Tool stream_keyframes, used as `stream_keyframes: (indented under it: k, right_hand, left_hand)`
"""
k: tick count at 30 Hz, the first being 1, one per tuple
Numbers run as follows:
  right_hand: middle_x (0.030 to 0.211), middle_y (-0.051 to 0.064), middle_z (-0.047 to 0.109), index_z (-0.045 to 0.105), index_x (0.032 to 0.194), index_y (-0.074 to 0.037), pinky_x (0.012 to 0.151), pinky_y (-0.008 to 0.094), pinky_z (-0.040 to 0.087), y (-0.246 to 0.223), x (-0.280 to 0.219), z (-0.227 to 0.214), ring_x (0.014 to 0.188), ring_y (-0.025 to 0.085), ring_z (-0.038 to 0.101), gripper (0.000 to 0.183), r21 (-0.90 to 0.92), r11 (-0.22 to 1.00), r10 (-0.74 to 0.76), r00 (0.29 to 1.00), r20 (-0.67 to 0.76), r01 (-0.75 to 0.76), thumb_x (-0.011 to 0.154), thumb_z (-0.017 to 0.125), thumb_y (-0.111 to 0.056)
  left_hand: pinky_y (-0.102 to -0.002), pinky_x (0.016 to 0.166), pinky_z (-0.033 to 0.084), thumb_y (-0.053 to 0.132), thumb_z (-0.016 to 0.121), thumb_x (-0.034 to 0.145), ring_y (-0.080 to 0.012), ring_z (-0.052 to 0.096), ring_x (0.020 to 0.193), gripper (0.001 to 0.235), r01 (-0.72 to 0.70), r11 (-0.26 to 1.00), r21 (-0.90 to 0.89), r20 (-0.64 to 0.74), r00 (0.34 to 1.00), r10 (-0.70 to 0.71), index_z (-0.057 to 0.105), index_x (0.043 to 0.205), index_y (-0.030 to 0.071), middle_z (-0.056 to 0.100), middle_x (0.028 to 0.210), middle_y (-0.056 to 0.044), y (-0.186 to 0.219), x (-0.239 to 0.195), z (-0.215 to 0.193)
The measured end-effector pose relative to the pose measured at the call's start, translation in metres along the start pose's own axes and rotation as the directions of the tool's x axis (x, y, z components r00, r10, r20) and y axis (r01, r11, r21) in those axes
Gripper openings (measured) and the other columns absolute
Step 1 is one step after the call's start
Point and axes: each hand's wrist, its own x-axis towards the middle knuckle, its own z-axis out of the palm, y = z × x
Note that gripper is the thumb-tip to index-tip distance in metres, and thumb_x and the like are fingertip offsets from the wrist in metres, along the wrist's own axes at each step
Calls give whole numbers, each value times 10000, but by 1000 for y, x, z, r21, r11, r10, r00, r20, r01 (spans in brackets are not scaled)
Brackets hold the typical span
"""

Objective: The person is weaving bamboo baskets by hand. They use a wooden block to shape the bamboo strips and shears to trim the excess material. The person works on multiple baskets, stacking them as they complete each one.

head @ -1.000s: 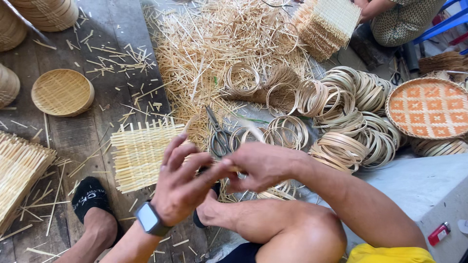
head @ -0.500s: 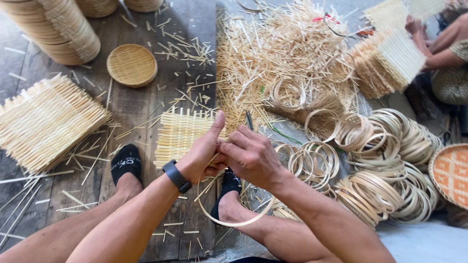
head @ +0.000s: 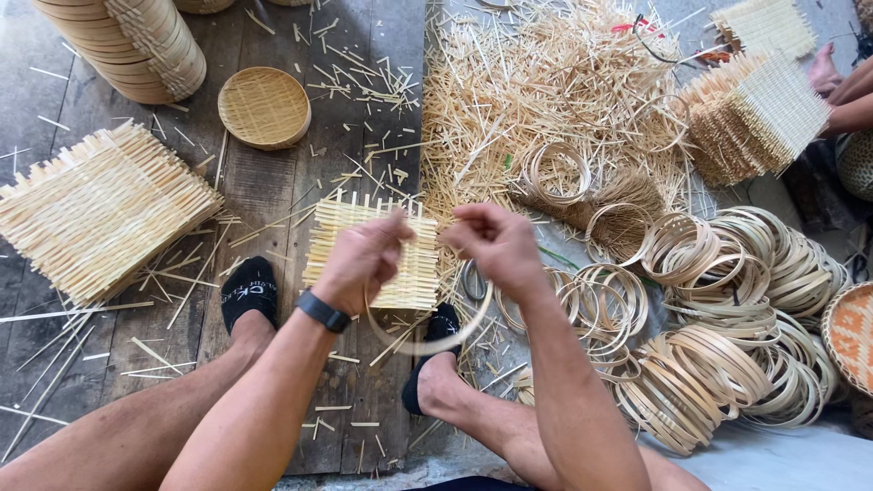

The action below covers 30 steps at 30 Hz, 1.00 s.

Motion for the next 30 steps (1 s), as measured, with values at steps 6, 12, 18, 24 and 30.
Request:
stream_keyframes:
  k: [6, 12, 18, 24, 30]
  right_hand:
    - [719, 48, 643, 736, 987, -17, 625, 357, 604, 58, 7, -2, 685, 171, 648, 338, 829, 533, 17, 982, 188, -168, 964, 660, -345]
    - [549, -24, 457, 617, 664, -84, 419, 235, 390, 91, 11, 20, 500, 97, 462, 427, 820, 518, 105, 969, 224, -245, 985, 679, -359]
    - [474, -56, 370, 489, 555, -191, 314, 215, 297, 83, 14, 25, 383, 53, 357, 478, 793, 554, 219, 963, 155, -254, 948, 738, -303]
    - [541, -34, 390, 563, 669, -111, 394, 237, 314, 89, 14, 28, 450, 85, 382, 390, 765, 578, 220, 957, 191, -285, 992, 637, -316]
    - [488, -65, 323, 484, 587, -172, 347, 224, 301, 106, 21, 52, 384, 62, 352, 469, 953, 275, 216, 974, 68, -128, 998, 627, -349]
  left_hand:
    - [-241, 497, 453, 345, 718, 913, -102, 537, 568, 278, -147, 874, -463, -6, 987, 163, 617, 800, 112, 597, 626, 5, 14, -5, -24]
    - [-203, 382, 271, 296, 694, 949, -43, 328, 440, 288, 83, 993, -89, -73, 993, -90, 598, 739, 124, 446, 540, 73, 31, -6, -21]
    - [-198, 364, 245, 282, 698, 948, -30, 306, 425, 364, 68, 976, -205, -41, 996, -78, 503, 668, 155, 387, 513, 92, 8, -6, -30]
    - [-232, 384, 265, 260, 690, 971, -72, 312, 436, 421, -14, 979, -205, -143, 990, -16, 466, 627, 166, 370, 517, 73, -9, 4, -45]
    - [-219, 346, 245, 325, 691, 958, -54, 291, 413, 411, -118, 893, -435, -136, 989, 64, 494, 632, 169, 355, 494, 88, -27, 8, -43]
